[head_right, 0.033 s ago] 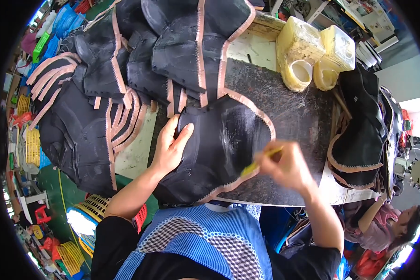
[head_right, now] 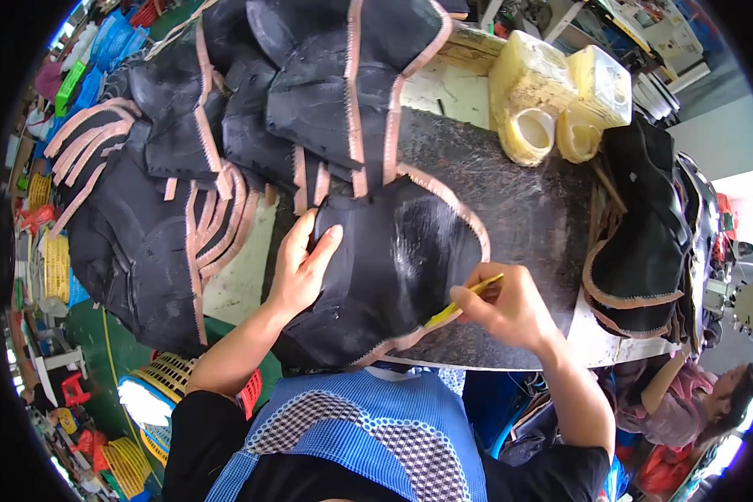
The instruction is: Applying glue to the edges of shoe upper components using a small brush at a factory workbench.
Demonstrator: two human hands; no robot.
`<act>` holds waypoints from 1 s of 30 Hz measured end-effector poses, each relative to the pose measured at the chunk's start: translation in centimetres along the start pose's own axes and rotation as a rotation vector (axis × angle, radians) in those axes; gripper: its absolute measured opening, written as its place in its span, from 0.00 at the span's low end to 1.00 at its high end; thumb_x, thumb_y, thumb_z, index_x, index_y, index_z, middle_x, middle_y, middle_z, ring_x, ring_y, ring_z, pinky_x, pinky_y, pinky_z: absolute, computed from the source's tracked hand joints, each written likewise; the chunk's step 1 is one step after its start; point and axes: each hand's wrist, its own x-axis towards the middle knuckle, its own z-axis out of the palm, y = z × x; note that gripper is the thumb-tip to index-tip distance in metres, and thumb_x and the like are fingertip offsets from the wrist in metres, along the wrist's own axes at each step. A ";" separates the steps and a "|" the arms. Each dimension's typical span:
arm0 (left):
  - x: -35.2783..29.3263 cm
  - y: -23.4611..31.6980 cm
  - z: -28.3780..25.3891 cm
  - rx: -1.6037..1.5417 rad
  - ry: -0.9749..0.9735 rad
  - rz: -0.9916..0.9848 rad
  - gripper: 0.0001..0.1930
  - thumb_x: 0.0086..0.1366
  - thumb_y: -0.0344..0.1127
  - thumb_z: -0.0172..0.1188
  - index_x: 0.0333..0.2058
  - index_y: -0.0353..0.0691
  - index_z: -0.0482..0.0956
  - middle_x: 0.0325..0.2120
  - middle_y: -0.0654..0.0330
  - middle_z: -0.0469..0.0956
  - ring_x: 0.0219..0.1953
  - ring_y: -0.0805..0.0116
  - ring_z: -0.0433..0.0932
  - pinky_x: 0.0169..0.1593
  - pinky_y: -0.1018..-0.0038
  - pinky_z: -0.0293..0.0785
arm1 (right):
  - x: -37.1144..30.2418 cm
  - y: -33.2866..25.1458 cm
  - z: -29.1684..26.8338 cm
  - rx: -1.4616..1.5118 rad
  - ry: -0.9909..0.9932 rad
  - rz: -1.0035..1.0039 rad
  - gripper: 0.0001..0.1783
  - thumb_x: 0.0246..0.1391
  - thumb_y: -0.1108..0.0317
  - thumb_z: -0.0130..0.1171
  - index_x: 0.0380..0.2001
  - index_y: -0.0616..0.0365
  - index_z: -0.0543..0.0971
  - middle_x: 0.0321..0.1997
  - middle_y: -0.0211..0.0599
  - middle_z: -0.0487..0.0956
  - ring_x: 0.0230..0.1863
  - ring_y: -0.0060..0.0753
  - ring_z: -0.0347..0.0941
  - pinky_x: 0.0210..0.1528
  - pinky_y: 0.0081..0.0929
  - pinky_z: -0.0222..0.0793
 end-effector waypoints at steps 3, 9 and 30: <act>0.0 0.0 0.0 0.044 0.029 0.151 0.07 0.69 0.29 0.56 0.42 0.33 0.73 0.33 0.58 0.71 0.31 0.71 0.69 0.36 0.75 0.68 | 0.5 0.4 -4.8 0.410 0.462 -0.161 0.16 0.63 0.59 0.58 0.39 0.64 0.76 0.28 0.34 0.80 0.23 0.25 0.78 0.29 0.21 0.77; 0.0 0.1 -0.4 0.172 0.057 0.113 0.20 0.70 0.34 0.58 0.23 0.36 0.59 0.21 0.63 0.57 0.23 0.73 0.56 0.28 0.74 0.56 | 4.1 3.1 -17.8 -0.180 1.060 -0.262 0.15 0.67 0.60 0.55 0.44 0.61 0.82 0.30 0.32 0.81 0.21 0.17 0.75 0.23 0.14 0.70; 0.0 -0.1 0.4 0.068 0.132 -0.013 0.18 0.71 0.33 0.56 0.24 0.40 0.59 0.17 0.70 0.53 0.21 0.83 0.53 0.22 0.76 0.51 | 5.8 2.9 -9.8 0.846 0.393 -0.039 0.18 0.69 0.57 0.50 0.44 0.63 0.77 0.30 0.35 0.82 0.14 0.12 0.70 0.13 0.05 0.61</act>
